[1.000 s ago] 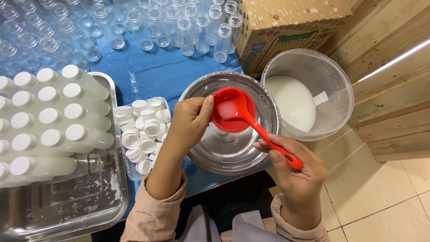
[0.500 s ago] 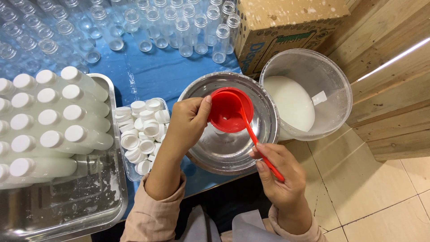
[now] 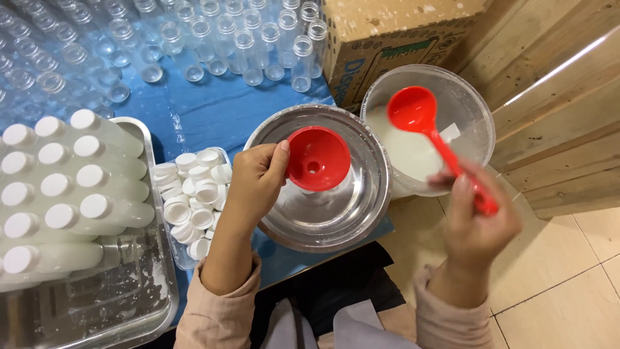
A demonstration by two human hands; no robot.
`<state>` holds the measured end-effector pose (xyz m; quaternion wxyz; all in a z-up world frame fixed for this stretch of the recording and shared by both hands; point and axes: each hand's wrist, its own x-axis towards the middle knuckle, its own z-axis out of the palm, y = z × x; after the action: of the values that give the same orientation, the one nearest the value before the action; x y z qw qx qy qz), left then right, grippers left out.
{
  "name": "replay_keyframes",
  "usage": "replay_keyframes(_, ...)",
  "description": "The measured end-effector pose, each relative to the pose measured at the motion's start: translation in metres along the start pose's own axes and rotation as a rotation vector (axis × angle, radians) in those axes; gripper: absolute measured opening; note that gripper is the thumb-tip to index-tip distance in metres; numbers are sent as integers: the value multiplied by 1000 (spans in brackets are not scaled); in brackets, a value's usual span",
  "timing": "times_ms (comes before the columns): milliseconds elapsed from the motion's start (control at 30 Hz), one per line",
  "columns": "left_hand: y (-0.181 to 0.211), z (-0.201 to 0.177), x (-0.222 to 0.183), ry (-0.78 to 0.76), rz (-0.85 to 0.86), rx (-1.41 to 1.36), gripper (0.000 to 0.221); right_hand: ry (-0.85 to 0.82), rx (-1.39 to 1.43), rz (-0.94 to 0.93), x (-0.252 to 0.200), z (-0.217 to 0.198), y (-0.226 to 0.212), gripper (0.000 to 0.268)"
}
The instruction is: Filling small plastic bottles with a white liquid using a funnel and ladle, then capping them.
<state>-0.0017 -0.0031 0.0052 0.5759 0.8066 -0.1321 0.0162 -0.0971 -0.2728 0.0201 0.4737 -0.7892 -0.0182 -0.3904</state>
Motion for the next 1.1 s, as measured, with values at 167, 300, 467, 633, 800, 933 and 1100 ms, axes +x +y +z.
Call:
replay_keyframes(167,-6,6,0,46,34,-30,51,-130,-29,231,47,-10,85,23)
replay_keyframes(300,-7,8,-1,93,54,-54,52,-263,-199,459,69,1,154,24)
replay_keyframes(467,-6,8,1,95,46,-65,52,-373,-553,432,72,14,210,22)
replay_keyframes(633,-11,7,0,92,17,-88,51,-468,-554,516,72,20,213,29)
replay_keyframes(800,-16,8,1,94,26,-87,49,-338,-537,474,69,19,192,21)
replay_keyframes(933,-14,8,0,99,20,-85,49,-249,-429,461,65,9,152,24)
replay_keyframes(1100,-2,2,-1,7,25,-4,53,-76,-39,619,69,-3,99,15)
